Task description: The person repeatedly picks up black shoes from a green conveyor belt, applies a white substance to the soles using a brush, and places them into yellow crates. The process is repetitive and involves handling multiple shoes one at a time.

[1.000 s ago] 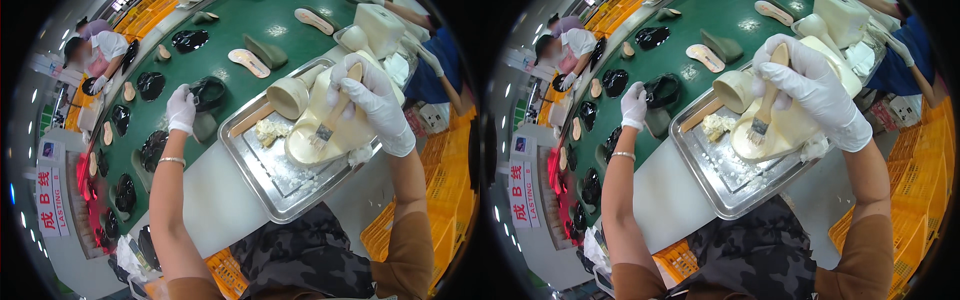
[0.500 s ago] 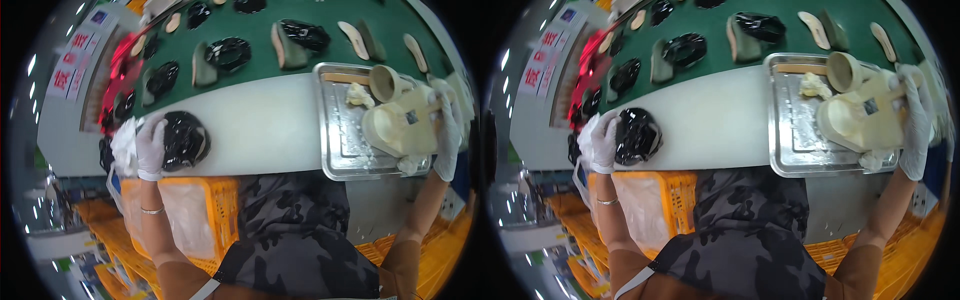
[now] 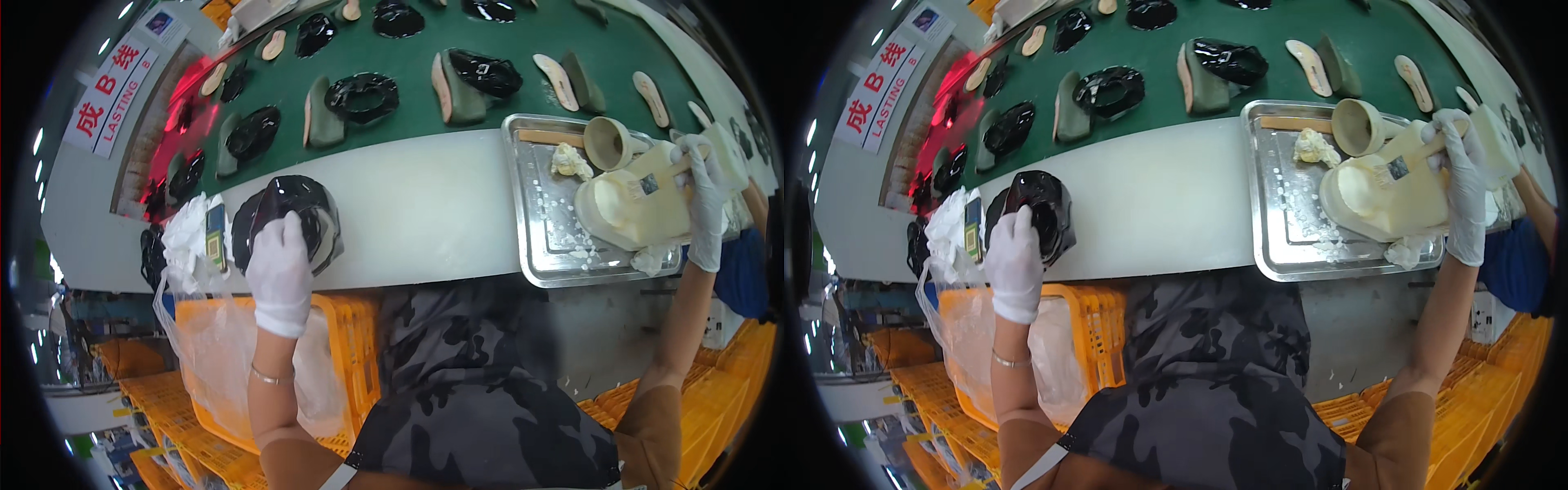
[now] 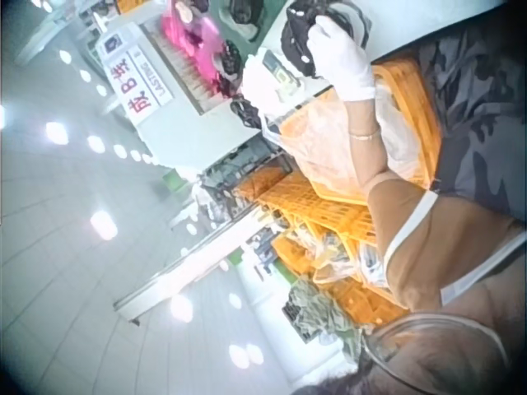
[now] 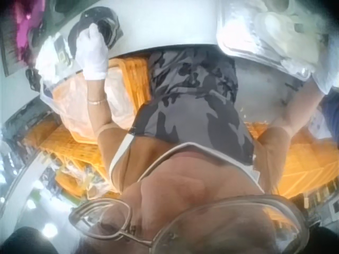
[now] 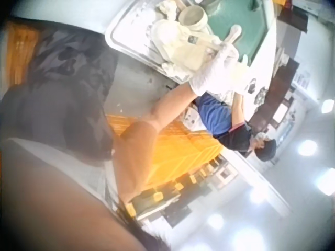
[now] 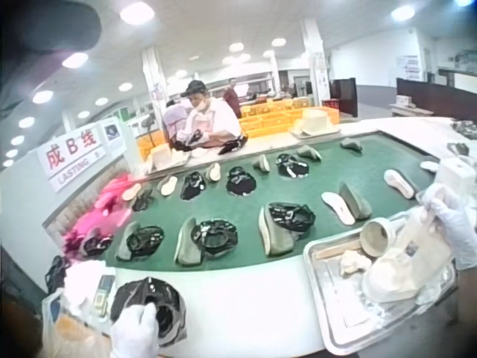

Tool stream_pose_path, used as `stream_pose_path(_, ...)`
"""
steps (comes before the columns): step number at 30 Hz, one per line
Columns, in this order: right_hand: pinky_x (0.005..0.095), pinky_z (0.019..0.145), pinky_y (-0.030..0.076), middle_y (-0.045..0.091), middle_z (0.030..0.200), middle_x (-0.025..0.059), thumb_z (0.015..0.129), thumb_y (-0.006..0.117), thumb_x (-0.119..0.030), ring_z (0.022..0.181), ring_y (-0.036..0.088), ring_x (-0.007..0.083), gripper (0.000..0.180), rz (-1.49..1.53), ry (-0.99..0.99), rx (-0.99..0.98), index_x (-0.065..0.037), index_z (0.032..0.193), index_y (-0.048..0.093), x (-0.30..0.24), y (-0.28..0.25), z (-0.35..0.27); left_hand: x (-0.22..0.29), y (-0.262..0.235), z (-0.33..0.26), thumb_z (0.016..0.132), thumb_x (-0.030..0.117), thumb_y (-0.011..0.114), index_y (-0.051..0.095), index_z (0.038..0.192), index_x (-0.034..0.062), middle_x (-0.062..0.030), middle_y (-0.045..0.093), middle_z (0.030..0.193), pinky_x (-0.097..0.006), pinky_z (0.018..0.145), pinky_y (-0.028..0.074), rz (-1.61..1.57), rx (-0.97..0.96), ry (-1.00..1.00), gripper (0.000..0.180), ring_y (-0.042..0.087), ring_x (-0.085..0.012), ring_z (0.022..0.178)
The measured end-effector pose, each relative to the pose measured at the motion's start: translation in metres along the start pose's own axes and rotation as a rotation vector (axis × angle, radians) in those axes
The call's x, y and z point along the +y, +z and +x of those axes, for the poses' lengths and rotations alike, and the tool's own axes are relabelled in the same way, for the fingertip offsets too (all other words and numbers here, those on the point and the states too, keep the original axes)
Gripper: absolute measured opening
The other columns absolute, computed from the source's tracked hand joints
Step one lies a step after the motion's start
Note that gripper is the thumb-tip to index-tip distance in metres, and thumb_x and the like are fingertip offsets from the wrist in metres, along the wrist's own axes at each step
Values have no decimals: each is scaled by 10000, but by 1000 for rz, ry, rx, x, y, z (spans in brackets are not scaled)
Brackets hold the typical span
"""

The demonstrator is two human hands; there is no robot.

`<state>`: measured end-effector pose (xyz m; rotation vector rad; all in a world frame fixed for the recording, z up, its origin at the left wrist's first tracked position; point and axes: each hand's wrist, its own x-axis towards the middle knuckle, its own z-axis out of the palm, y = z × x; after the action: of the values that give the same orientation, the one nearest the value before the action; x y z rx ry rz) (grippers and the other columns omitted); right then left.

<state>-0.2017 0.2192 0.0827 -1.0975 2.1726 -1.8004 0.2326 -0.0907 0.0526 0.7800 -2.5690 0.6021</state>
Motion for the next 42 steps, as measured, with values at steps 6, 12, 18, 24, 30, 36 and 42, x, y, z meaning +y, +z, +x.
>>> stream_pose_path(6,138,488,345,544,771,9,907,453,-217,536,439,23,160,22,-20,26,-73,955,504,-11,8,-4,-3,13,-2,714,11,523,508,1076,37,-86,516,909,-311,579,484,46,-160,-87,364,547,-225,728)
stream_pose_path(12,136,490,351,540,751,8,896,472,-211,532,443,30,134,47,10,57,-79,915,487,-21,17,-5,-8,17,-5,706,50,508,511,957,68,-69,518,826,-327,573,499,139,-293,-82,252,550,-229,749)
stream_pose_path(18,135,499,367,559,759,6,899,466,-215,552,467,33,141,115,1,67,-78,910,497,-20,11,-8,7,-34,12,675,-1,487,483,899,29,-125,497,836,-358,633,429,-139,33,-9,226,490,-296,733)
stream_pose_path(24,165,550,423,584,792,21,884,486,-151,626,533,58,102,150,-76,186,-64,925,522,-31,28,-35,54,-27,33,866,150,358,422,1116,-21,-78,477,1044,-264,854,348,-1259,146,-359,309,450,-150,950)
stream_pose_path(30,268,628,492,612,798,64,790,577,-21,728,609,172,146,-341,-423,127,-30,925,522,-19,60,-78,66,12,45,837,59,493,474,1111,-60,-213,448,1205,-337,871,415,-1193,243,-203,299,477,-246,1095)
stream_pose_path(36,269,628,481,602,797,81,746,616,-23,716,591,252,195,-500,-474,101,-61,922,540,12,73,-87,110,15,52,765,67,516,448,1172,42,-98,516,1119,-215,422,353,-2426,-352,-694,413,438,-160,657)
stream_pose_path(42,227,662,465,607,842,28,827,550,-52,739,562,94,119,-110,-229,54,-15,938,528,16,69,-96,155,15,38,790,137,498,386,1251,91,-97,451,756,-203,477,343,-2434,-848,-742,476,410,-162,640)
